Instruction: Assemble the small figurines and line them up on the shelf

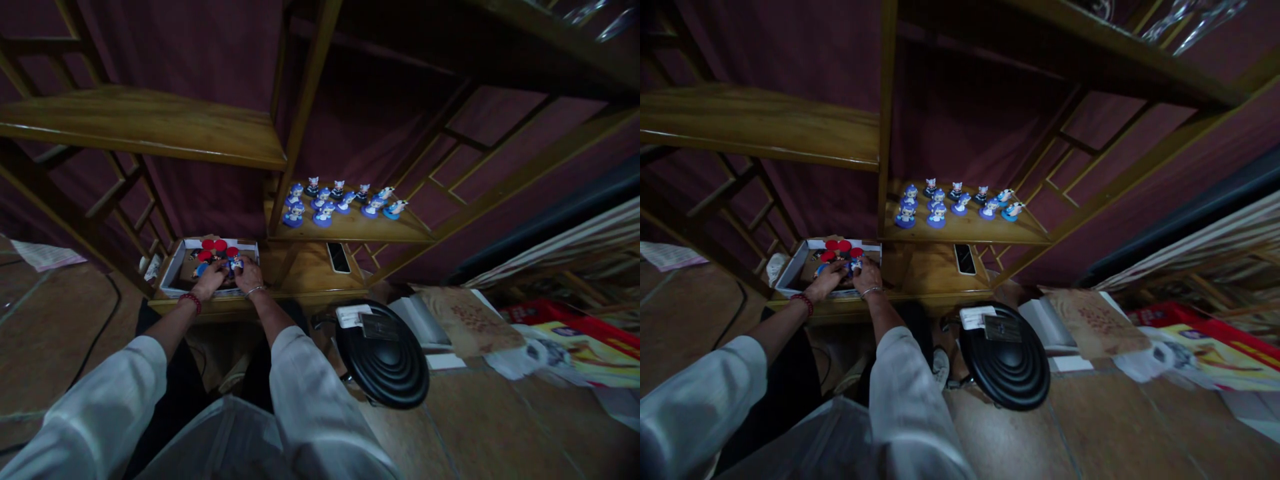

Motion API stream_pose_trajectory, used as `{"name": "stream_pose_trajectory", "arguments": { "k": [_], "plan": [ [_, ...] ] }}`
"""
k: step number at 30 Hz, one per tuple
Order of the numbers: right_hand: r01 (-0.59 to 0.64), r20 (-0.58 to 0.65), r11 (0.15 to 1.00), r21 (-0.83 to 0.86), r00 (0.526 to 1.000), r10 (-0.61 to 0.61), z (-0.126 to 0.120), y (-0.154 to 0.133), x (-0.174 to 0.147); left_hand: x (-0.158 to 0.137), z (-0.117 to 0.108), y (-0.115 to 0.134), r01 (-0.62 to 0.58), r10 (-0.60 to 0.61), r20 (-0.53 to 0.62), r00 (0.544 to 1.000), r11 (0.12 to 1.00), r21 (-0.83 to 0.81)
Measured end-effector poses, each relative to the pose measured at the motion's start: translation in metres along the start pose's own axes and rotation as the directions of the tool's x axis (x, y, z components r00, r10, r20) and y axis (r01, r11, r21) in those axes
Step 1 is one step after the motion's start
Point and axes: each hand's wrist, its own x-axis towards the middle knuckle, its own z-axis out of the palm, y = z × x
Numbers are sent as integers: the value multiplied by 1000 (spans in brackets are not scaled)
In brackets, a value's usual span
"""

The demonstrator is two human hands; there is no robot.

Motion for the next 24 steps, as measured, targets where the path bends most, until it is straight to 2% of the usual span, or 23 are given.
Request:
{"name": "stream_pose_trajectory", "arguments": {
  "k": [15, 24],
  "plan": [
    [8, 35, 1000, -5, 999, -8, 4, 9, 8, -10, 2, 16, 50, -51, -2, 999, 994, -100],
    [0, 66, 999, 41, 998, -3, 3, 8, 9, -6, 2, 11, 40, -43, -21, 999, 994, -105]
  ]
}}
